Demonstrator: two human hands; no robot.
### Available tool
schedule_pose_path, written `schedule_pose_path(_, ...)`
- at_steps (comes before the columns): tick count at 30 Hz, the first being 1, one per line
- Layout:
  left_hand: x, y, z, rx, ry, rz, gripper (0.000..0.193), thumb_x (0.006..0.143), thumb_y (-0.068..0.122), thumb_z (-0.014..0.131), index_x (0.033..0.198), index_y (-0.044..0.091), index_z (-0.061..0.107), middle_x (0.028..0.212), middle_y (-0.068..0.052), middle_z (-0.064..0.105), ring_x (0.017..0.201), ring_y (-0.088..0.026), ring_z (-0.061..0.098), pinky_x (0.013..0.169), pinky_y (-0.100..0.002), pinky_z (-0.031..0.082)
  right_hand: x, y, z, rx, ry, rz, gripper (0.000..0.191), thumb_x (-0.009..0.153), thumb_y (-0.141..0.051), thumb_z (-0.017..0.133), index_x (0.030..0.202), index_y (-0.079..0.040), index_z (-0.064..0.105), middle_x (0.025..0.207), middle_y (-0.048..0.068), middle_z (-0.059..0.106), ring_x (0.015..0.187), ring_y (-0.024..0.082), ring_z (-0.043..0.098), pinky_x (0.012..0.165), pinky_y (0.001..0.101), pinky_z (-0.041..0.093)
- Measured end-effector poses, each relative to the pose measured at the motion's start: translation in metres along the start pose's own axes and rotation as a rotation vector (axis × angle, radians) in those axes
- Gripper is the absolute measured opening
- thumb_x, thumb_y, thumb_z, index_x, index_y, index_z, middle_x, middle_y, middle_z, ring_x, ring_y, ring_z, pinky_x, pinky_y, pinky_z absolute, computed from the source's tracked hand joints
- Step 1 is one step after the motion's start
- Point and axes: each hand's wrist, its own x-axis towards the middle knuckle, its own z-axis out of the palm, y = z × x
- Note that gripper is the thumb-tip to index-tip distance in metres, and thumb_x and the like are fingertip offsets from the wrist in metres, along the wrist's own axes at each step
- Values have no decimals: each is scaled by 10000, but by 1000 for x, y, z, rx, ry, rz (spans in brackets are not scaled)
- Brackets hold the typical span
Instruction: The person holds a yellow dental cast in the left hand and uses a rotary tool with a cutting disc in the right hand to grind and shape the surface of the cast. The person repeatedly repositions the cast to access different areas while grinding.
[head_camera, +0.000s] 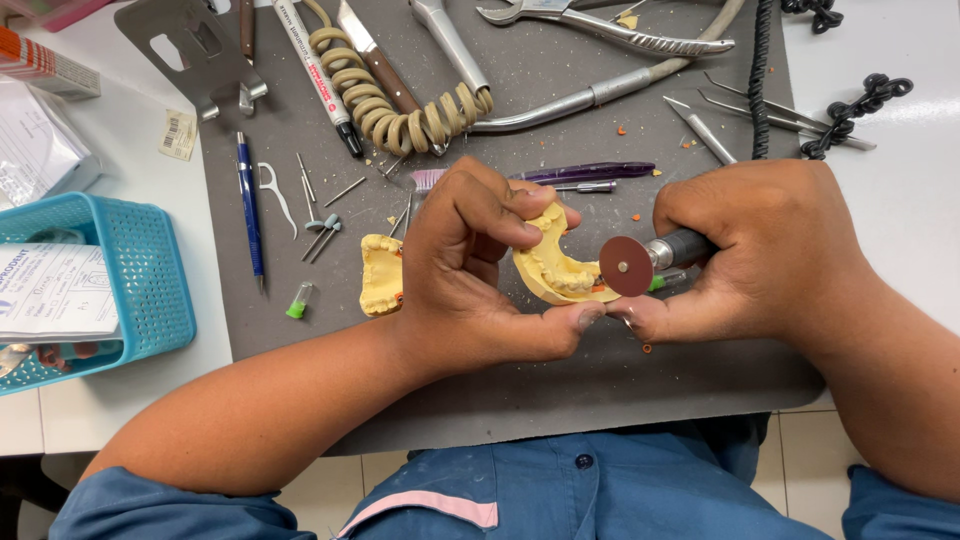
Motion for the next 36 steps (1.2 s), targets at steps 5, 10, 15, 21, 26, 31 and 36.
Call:
schedule_pose_path(5, 0, 0, -1, -3, -1, -6, 567, 809, 12, 920, 1153, 78, 475, 1199, -39, 486, 1141, -71, 595, 1160, -327, 589, 0, 0, 0, 17, -9, -9, 623, 507, -621, 857, 572, -60, 594, 458, 56, 474, 398, 229, 493, 399, 353, 350)
schedule_pose_path(10, 0, -1, 0, -12, 5, 1, 557, 808, 8, 924, 1152, 73, 490, 1214, -44, 495, 1154, -85, 606, 1154, -315, 589, -1, 0, 0, 18, -10, 10, 622, 497, -618, 854, 557, -59, 587, 449, 58, 468, 388, 232, 485, 395, 355, 347)
schedule_pose_path(15, -1, 0, 0, -46, 5, -35, 553, 808, -1, 927, 1148, 79, 499, 1218, -46, 505, 1143, -107, 620, 1146, -300, 578, -1, -1, 0, 20, 3, -15, 617, 518, -626, 853, 596, -65, 606, 470, 52, 473, 406, 226, 488, 408, 348, 349)
schedule_pose_path(21, -1, 1, 0, -59, 2, -38, 548, 813, -4, 926, 1145, 86, 500, 1205, -44, 501, 1138, -97, 621, 1144, -299, 586, 0, -4, 1, 20, 5, 3, 596, 515, -598, 848, 590, -59, 607, 452, 58, 463, 396, 224, 485, 405, 347, 354)
schedule_pose_path(26, 0, 1, 0, -15, 4, -21, 553, 813, 2, 929, 1129, 86, 482, 1155, -36, 491, 1044, -70, 588, 1143, -298, 590, 1, -4, 0, 36, -24, 30, 602, 512, -607, 849, 594, -55, 621, 434, 50, 472, 379, 207, 500, 393, 341, 364)
schedule_pose_path(31, 1, 2, 1, -19, 8, -25, 549, 809, 18, 925, 1118, 77, 474, 1143, -42, 487, 1072, -85, 602, 1134, -303, 586, 0, -5, 0, 38, -16, 37, 592, 514, -593, 843, 611, -49, 633, 450, 66, 480, 396, 230, 502, 409, 347, 371)
schedule_pose_path(36, 2, 1, 1, 6, 13, 4, 545, 808, 29, 929, 1102, 70, 472, 1113, -45, 492, 1030, -84, 590, 1136, -307, 588, 0, -5, 0, 35, -30, 62, 595, 517, -599, 837, 613, -50, 628, 455, 71, 481, 398, 240, 509, 411, 355, 377)
